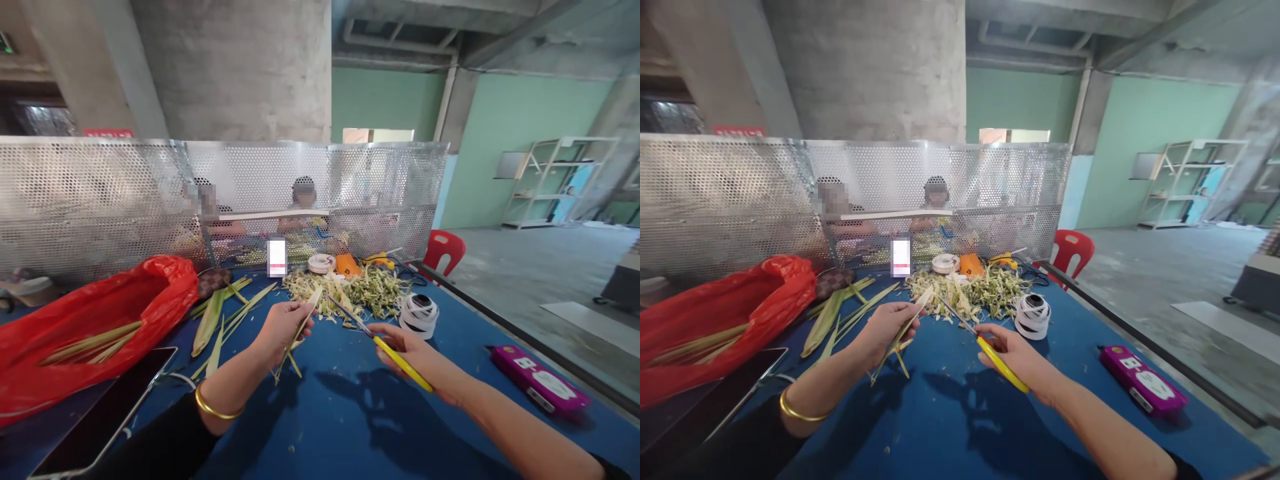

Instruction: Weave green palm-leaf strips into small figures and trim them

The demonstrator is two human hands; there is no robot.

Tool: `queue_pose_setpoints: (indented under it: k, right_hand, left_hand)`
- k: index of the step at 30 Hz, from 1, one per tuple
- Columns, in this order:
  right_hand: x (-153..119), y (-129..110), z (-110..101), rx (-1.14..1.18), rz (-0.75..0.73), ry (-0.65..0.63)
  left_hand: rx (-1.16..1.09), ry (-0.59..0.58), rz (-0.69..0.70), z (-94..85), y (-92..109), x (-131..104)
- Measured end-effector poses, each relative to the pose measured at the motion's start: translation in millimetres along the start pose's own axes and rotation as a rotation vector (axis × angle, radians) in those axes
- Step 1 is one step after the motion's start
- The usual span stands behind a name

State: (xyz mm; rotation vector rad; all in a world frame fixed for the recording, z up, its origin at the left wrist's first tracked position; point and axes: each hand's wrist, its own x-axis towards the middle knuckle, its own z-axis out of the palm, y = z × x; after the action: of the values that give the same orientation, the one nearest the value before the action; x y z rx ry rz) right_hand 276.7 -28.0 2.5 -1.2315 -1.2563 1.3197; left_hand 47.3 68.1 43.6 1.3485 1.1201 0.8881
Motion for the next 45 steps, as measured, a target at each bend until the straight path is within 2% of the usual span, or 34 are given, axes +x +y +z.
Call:
queue_pose_setpoints:
  k: [8,13,16,21,29,37,40,45]
  right_hand:
    - [25,-13,14,-0.037,0.000,-0.052]
    - [50,-1,13,-0.124,-0.105,-0.084]
    - [58,6,13,-0.117,-0.098,-0.046]
    - [59,3,17,-0.107,-0.030,0.026]
    - [60,5,15,-0.115,0.019,0.053]
    - [61,10,12,-0.187,-0.006,0.014]
    - [61,11,13,-0.116,0.008,0.055]
    - [59,8,16,0.092,-0.051,0.171]
  left_hand:
    - [-0.017,0.030,-0.009,2.3,-3,25]
    - [-0.037,0.041,-0.073,4.4,-8,38]
    - [-0.042,0.018,-0.108,5.7,-9,44]
    - [-0.035,-0.023,-0.141,8.3,-8,49]
    - [-0.021,-0.076,-0.146,8.9,-14,57]
    - [-0.013,-0.097,-0.155,6.8,-16,63]
    - [-0.030,-0.092,-0.153,6.4,-12,60]
    - [-0.152,-0.005,-0.099,5.7,-1,50]
